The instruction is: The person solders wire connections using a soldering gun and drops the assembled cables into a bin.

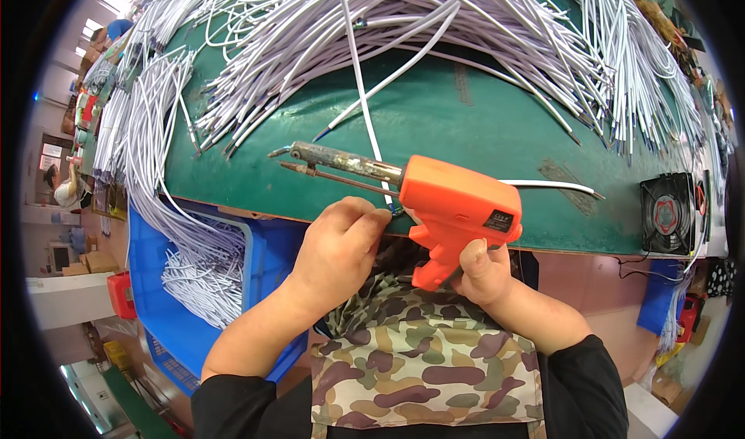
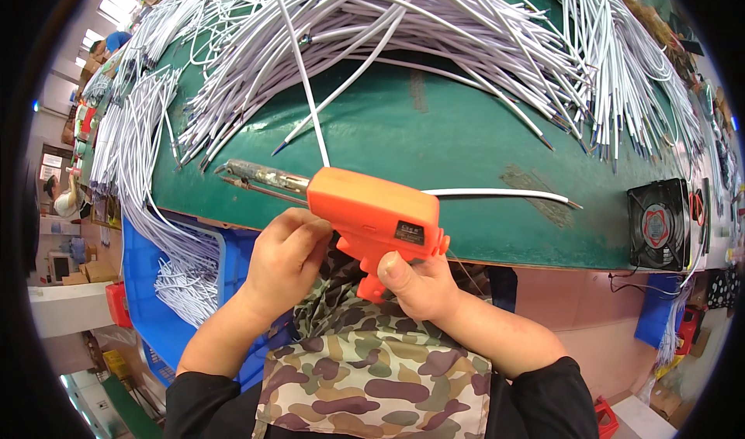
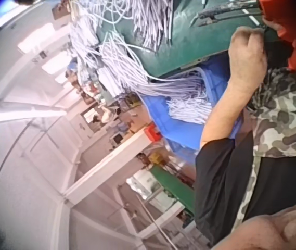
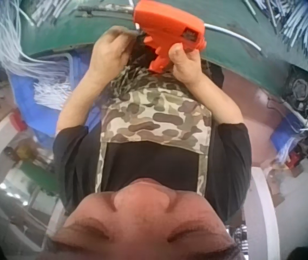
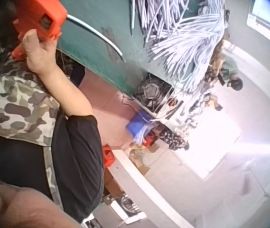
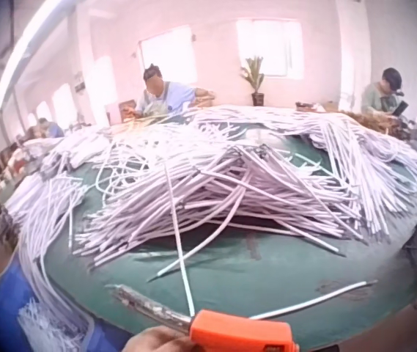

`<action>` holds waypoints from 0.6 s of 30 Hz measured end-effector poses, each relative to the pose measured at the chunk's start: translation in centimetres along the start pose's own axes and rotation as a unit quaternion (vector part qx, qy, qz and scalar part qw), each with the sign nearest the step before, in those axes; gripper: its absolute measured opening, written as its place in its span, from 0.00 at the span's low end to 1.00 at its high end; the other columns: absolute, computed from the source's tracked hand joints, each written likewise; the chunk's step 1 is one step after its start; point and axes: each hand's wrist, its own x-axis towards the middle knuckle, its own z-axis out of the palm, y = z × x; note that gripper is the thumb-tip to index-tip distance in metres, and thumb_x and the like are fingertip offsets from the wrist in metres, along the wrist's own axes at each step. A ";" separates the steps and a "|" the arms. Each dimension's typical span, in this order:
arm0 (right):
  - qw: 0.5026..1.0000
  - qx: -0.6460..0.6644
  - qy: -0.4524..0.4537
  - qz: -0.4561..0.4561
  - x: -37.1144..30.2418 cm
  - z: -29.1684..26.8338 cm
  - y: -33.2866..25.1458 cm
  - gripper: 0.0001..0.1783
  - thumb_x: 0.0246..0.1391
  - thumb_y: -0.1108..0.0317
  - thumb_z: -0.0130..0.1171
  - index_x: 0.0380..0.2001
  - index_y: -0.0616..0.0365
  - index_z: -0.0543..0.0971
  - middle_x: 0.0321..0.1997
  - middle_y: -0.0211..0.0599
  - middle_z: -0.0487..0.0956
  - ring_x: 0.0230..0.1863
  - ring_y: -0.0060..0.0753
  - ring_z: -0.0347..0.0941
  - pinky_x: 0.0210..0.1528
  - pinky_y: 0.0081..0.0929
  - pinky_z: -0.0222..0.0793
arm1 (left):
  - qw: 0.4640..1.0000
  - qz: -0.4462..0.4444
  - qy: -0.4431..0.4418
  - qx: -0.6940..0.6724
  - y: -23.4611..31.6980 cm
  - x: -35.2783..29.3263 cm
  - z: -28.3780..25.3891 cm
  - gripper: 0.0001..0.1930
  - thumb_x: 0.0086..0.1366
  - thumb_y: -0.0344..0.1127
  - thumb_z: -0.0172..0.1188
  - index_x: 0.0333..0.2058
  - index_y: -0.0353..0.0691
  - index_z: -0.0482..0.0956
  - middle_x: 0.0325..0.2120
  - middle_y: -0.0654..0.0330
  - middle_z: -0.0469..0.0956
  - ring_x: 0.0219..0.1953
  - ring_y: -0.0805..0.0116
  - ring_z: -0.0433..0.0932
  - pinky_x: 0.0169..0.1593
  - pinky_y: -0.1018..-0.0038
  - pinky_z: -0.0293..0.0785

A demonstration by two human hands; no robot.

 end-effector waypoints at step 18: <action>0.978 -0.176 -0.060 -0.096 2.2 -1.2 -1.7 0.34 0.57 0.46 0.59 0.58 0.61 0.72 0.59 0.47 0.72 0.64 0.48 0.64 0.67 0.49 0.52 | 0.994 0.045 -0.026 0.097 0.8 -0.5 0.0 0.15 0.52 0.23 0.57 0.42 0.31 0.76 0.34 0.53 0.73 0.34 0.54 0.74 0.37 0.65 0.74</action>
